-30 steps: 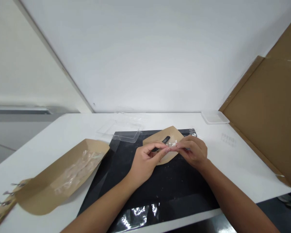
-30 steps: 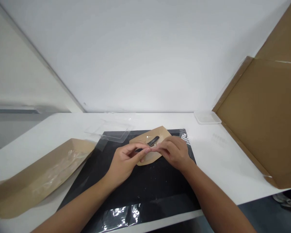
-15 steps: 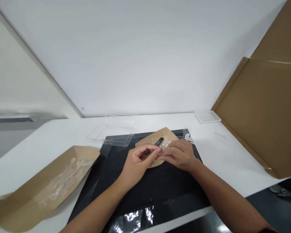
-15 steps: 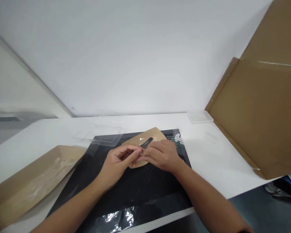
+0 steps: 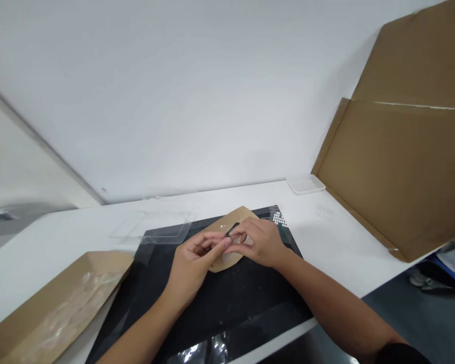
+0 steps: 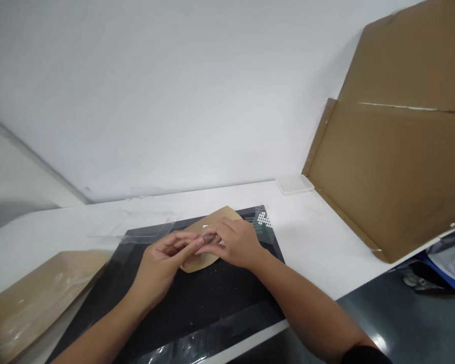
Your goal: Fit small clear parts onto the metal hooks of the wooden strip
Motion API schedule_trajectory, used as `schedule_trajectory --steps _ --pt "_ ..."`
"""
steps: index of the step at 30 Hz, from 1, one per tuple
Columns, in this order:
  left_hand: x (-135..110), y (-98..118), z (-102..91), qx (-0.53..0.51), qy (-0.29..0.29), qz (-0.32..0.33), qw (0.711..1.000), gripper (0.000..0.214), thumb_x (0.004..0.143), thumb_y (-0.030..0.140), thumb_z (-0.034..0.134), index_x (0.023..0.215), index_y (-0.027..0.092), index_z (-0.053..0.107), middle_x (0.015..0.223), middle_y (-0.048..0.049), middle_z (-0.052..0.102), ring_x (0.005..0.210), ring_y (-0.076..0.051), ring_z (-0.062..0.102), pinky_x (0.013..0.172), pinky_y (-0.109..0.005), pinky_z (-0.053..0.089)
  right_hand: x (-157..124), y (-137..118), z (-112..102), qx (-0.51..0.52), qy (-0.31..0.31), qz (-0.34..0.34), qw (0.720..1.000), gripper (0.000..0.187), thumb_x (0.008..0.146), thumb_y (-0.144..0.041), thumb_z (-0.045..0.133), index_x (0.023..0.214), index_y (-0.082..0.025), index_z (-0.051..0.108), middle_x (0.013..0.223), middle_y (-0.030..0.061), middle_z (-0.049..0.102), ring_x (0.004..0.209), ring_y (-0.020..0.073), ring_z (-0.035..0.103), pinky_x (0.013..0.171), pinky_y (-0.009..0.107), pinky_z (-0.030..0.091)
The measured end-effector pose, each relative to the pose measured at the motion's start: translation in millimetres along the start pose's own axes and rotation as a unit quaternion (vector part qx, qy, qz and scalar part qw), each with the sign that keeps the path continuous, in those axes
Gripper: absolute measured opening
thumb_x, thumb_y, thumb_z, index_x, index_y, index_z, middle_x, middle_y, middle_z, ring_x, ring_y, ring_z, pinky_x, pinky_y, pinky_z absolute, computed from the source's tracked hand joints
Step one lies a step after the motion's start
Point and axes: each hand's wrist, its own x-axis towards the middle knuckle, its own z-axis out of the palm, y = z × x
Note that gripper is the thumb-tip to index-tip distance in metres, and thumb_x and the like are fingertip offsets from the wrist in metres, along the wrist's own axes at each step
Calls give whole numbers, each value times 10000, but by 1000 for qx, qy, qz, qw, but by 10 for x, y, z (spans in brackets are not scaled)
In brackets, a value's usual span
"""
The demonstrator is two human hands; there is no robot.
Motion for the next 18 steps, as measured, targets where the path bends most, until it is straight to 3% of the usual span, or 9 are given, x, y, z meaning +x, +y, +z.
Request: schedule_trajectory --steps 4,9,18 --pt "17 -63 -4 -17 0 -2 1000 385 754 457 915 937 147 776 776 -52 773 539 -93 552 488 -193 433 -10 20 32 36 -15 4 999 337 965 -532 749 1076 -218 701 949 36 788 797 150 734 759 272 569" --pt "40 -113 -12 -33 6 -7 999 394 727 445 937 940 148 788 875 -84 795 623 -120 601 476 -180 399 -5 -4 34 74 15 5 997 337 975 -523 738 1116 -217 720 934 25 790 774 143 737 753 271 575" --pt "59 -133 -68 28 -3 2 1000 379 759 487 906 930 158 826 755 -52 745 569 -108 520 493 -203 390 -20 5 51 66 1 15 998 332 975 -488 754 1156 -213 710 993 32 794 804 135 742 798 276 596"
